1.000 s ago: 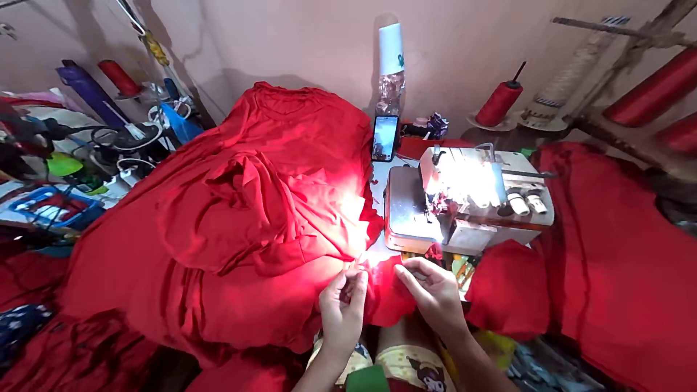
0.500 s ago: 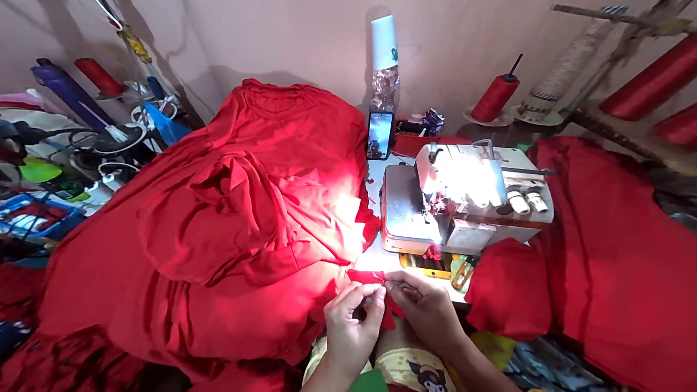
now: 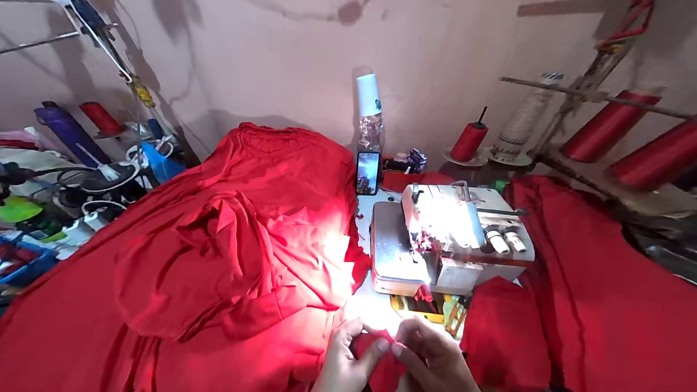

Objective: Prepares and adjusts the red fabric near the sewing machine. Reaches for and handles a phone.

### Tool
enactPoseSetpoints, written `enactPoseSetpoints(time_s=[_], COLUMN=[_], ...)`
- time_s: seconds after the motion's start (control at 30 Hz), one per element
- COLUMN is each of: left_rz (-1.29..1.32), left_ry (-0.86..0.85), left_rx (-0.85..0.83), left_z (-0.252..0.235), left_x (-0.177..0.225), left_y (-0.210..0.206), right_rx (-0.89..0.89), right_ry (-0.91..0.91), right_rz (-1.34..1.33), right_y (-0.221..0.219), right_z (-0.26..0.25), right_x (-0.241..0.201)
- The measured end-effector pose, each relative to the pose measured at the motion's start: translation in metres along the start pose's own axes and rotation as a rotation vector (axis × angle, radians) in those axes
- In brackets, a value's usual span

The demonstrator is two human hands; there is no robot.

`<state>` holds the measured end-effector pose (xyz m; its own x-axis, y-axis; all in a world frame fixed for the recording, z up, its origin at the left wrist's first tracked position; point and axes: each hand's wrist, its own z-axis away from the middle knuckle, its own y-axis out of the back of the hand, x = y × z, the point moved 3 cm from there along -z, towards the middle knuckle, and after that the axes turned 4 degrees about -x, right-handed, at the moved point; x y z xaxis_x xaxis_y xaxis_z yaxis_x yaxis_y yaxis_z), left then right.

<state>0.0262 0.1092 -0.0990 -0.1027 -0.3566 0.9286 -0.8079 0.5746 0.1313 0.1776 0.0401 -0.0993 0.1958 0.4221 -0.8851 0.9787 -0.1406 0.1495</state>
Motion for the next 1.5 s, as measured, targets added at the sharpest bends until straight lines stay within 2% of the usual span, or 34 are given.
enactPoseSetpoints(time_s=[0.1, 0.23, 0.33, 0.43, 0.5, 0.6, 0.77, 0.93, 1.07, 1.17, 1.23, 1.3, 1.4, 1.43, 1.5], left_rz=[0.079, -0.136, -0.192, -0.248, -0.236, -0.179, -0.140, -0.182, -0.263, -0.379, -0.476, -0.584, -0.791, -0.858, -0.946], left_ry=[0.058, -0.062, -0.065, -0.129, -0.207, -0.222, -0.238, -0.298, -0.342, -0.406, -0.420, -0.304, 0.028, 0.053, -0.075], left_rx=[0.075, 0.104, 0.138, 0.226, 0.264, 0.307, 0.342, 0.350, 0.347, 0.257, 0.159, 0.009, -0.183, -0.139, 0.057], left_z=[0.003, 0.001, -0.003, -0.014, -0.023, -0.029, -0.032, -0.036, -0.041, -0.060, -0.089, -0.122, -0.145, -0.145, -0.129], left_x=[0.004, 0.008, 0.007, 0.009, 0.006, 0.008, 0.009, 0.011, 0.014, 0.016, 0.009, -0.010, -0.034, -0.036, -0.037], left_y=[-0.011, -0.016, -0.013, -0.008, -0.006, -0.003, -0.001, 0.004, 0.009, 0.008, 0.002, -0.008, -0.026, -0.035, -0.048], right_rx=[0.046, 0.055, 0.012, 0.110, 0.185, 0.233, 0.201, 0.170, 0.184, 0.239, 0.344, 0.478, 0.578, 0.564, 0.498], right_ry=[0.022, 0.080, 0.120, 0.234, 0.291, 0.311, 0.302, 0.214, 0.183, 0.156, 0.085, -0.025, -0.197, -0.245, -0.311], right_rz=[0.030, 0.007, -0.038, 0.106, 0.165, 0.173, 0.115, 0.021, 0.044, 0.023, -0.048, -0.109, -0.167, -0.174, -0.195], right_y=[0.003, 0.003, 0.002, 0.000, 0.000, 0.000, -0.001, 0.000, 0.004, 0.009, 0.010, 0.009, 0.007, 0.009, 0.013], right_z=[0.006, 0.011, 0.005, -0.010, -0.020, -0.027, -0.029, -0.021, -0.013, -0.011, -0.010, -0.010, -0.008, -0.007, -0.003], right_x=[0.001, 0.018, 0.026, 0.028, 0.025, 0.022, 0.031, 0.039, 0.042, 0.046, 0.054, 0.067, 0.080, 0.079, 0.078])
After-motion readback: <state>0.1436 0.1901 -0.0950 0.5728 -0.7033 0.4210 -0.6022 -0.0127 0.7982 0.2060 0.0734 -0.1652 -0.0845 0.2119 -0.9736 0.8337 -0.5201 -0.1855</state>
